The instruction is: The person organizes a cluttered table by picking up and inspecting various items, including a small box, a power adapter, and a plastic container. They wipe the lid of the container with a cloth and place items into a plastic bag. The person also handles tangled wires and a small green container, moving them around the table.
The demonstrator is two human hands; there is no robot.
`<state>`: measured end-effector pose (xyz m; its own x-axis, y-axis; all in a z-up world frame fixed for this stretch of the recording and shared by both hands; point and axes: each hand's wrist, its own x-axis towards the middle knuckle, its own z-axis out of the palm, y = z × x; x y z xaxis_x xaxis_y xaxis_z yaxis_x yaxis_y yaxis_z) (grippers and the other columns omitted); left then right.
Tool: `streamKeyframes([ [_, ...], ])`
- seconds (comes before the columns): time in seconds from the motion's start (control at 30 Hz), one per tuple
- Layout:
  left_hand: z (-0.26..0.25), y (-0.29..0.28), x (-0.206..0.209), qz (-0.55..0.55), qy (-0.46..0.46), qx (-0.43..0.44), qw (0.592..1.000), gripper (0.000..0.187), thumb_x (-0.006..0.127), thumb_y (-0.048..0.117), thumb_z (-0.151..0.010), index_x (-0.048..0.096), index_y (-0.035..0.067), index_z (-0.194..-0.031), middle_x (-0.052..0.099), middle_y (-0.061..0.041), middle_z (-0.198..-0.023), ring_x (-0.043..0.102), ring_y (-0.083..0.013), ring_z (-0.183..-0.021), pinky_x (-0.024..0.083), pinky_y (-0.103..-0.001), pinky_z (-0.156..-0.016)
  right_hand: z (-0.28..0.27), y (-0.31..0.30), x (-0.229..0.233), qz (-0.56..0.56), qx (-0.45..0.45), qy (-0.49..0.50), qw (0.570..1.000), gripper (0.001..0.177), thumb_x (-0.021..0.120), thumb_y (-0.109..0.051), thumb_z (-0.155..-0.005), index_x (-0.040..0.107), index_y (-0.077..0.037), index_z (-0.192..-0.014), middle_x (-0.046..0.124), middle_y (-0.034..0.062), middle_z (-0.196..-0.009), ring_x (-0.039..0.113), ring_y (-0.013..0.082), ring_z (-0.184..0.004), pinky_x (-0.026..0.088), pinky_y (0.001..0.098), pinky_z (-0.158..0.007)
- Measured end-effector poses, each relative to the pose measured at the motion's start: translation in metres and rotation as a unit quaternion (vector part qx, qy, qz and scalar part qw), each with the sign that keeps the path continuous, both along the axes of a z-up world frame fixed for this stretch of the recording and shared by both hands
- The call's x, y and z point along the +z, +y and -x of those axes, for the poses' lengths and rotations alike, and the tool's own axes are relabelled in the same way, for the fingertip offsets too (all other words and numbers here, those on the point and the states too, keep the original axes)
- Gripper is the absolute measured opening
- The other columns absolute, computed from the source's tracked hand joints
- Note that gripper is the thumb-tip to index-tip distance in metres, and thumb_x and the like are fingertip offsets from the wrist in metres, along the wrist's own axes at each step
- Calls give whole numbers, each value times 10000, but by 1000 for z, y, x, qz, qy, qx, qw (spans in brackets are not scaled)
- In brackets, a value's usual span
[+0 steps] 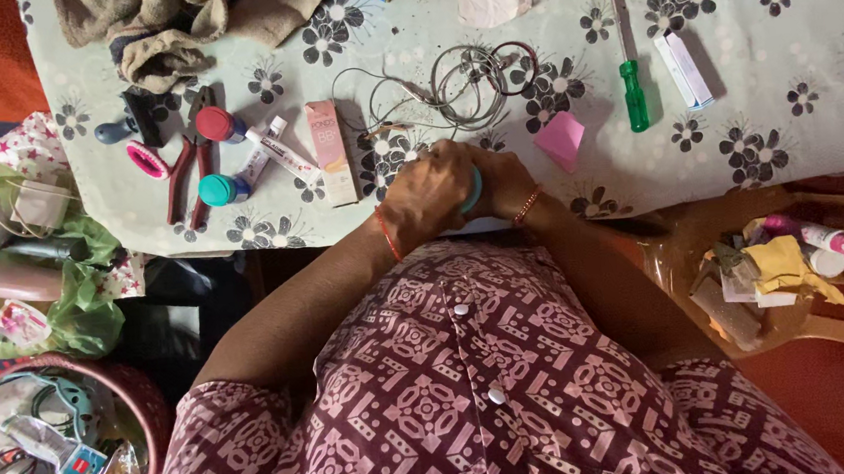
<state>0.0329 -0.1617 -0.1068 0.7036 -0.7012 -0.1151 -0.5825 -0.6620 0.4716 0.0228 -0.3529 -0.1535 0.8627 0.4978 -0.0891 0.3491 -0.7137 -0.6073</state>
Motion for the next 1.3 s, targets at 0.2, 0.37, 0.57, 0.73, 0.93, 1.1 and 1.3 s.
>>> streamKeyframes([
  [0.2,-1,-5,88,-125,40,-8,991,913,901,365,-732,448,-160,-1327,580,-303,-1191,681,-383,-1037,624,-386,-778,-2,-1,-2,18,-14,7,1000,1086,971,-570,-513,499,-140,-1392,694,129,-1251,703,346,-1074,574,459,-891],
  [0.37,-5,-5,92,-103,63,22,992,921,912,382,-703,474,-161,-1304,591,-298,-1185,686,-376,-1041,625,-383,-790,-5,-3,5,-47,8,-54,997,1069,951,-505,-552,479,-114,-1428,694,141,-1239,703,343,-1079,585,449,-885],
  [0.57,-8,1,69,-94,46,17,994,840,795,462,-866,477,-184,-1298,574,-333,-1218,702,-367,-975,640,-367,-732,-6,-6,6,-66,-19,-11,998,978,959,-430,-641,499,-143,-1456,724,121,-1171,745,299,-1029,620,400,-873],
  [0.73,-12,6,75,-118,109,79,984,918,686,655,-853,510,-104,-1338,634,-269,-1161,709,-337,-901,633,-389,-673,-6,-21,-23,-117,20,-73,990,928,937,-328,-715,494,-125,-1505,727,126,-1257,756,265,-1066,622,362,-925],
  [0.93,-25,22,49,2,-53,128,990,971,672,829,-850,556,-44,-1260,672,-237,-1071,721,-321,-787,616,-417,-660,-11,-22,-25,-126,-7,-90,988,999,972,-431,-676,476,-86,-1472,716,162,-1222,754,236,-949,647,334,-799],
  [1.1,-43,53,46,144,1,143,979,994,856,645,-767,499,-11,-1424,647,-241,-1184,726,-335,-834,629,-389,-615,-23,-57,17,-112,69,-50,990,972,922,-372,-677,489,4,-1462,708,209,-1158,731,291,-911,617,328,-733],
  [1.3,-46,73,75,205,100,174,958,983,924,509,-721,481,23,-1452,618,-207,-1264,722,-335,-1026,671,-385,-721,-24,-80,106,171,2,44,984,203,746,-284,-934,684,-93,-968,757,83,-869,683,180,-685,538,330,-601],
])
